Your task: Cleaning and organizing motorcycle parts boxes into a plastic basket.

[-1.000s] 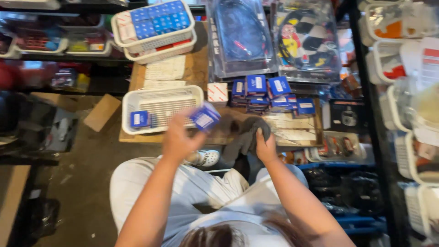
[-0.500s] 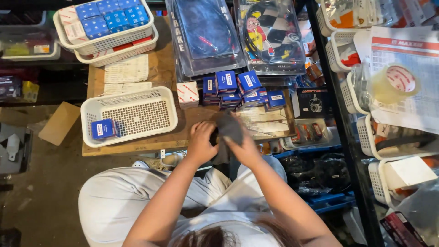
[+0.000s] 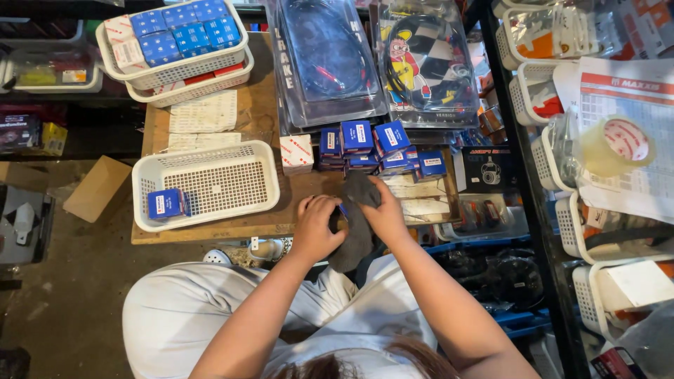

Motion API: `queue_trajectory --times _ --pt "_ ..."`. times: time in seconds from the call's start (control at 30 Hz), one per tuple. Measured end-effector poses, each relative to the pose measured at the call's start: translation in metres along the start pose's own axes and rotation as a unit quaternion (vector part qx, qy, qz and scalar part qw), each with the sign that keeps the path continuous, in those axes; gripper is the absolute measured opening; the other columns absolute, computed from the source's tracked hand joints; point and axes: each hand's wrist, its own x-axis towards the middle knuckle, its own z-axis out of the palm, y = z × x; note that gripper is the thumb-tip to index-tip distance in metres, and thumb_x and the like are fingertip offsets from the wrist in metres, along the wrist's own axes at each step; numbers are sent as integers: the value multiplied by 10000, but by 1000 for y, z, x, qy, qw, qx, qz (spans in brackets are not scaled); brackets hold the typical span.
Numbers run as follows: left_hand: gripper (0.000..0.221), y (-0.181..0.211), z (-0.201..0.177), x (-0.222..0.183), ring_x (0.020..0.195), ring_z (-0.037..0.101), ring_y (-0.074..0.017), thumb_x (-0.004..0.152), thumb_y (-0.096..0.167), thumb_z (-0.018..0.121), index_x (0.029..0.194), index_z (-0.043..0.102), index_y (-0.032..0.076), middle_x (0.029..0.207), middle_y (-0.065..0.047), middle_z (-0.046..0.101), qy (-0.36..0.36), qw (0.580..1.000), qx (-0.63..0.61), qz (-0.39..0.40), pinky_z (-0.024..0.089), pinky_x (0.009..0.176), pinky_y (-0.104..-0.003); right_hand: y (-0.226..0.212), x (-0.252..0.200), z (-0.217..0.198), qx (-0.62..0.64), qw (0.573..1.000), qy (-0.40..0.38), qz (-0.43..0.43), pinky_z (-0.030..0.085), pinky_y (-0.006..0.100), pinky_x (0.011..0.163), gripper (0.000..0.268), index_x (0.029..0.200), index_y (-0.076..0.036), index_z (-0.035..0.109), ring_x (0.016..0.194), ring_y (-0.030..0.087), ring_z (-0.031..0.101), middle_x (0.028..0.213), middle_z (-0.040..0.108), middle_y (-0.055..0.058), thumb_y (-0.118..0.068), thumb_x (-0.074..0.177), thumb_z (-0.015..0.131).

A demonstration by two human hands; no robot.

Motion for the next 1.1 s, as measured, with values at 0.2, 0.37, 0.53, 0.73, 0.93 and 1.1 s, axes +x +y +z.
queue_trajectory --times 0.2,0.37,0.53,0.73,0.93,1.1 --pt "332 0 3 -2 1267 588 -281 745 235 778 998 632 78 1090 -100 680 30 999 24 9 309 1161 -505 3 -10 -4 33 992 -124 -21 426 419 1150 776 1389 -273 614 1374 247 544 1453 613 26 -160 692 937" --pt "693 4 1 -1 1282 570 -276 677 239 836 1330 611 183 1142 -69 669 10 1000 6 5 260 1171 -524 47 7 8 163 986 19 -14 538 406 987 567 1327 -104 639 1112 245 635 1171 693 150 90 798 707" --pt "792 1 -2 -3 1285 560 -272 726 334 839 1461 547 331 1083 -53 635 -9 999 17 29 238 1168 -556 75 14 -5 354 922 112 111 609 444 862 330 1271 -132 642 976 256 705 1102 729 155 -199 953 698" --pt "824 3 -8 0 1383 419 -309 755 328 817 1504 478 387 1301 -66 506 -66 996 45 34 200 1165 -583 54 -2 -22 417 869 110 242 571 508 985 683 1353 -120 645 1174 354 671 1289 678 211 -683 982 533" --pt "748 11 -14 2 1446 391 -348 756 263 846 1412 491 208 1430 -138 521 -65 998 0 17 167 1174 -624 19 -18 -25 320 922 74 208 393 499 1180 770 1483 -76 522 1367 355 514 1471 541 226 -681 1019 409" --pt "689 11 9 -6 1211 645 -270 703 386 906 1229 530 149 1171 -108 725 9 999 -29 -27 230 1182 -537 135 -8 -10 96 993 17 67 286 587 1245 666 1516 60 412 1412 494 389 1448 456 408 -460 1103 364"
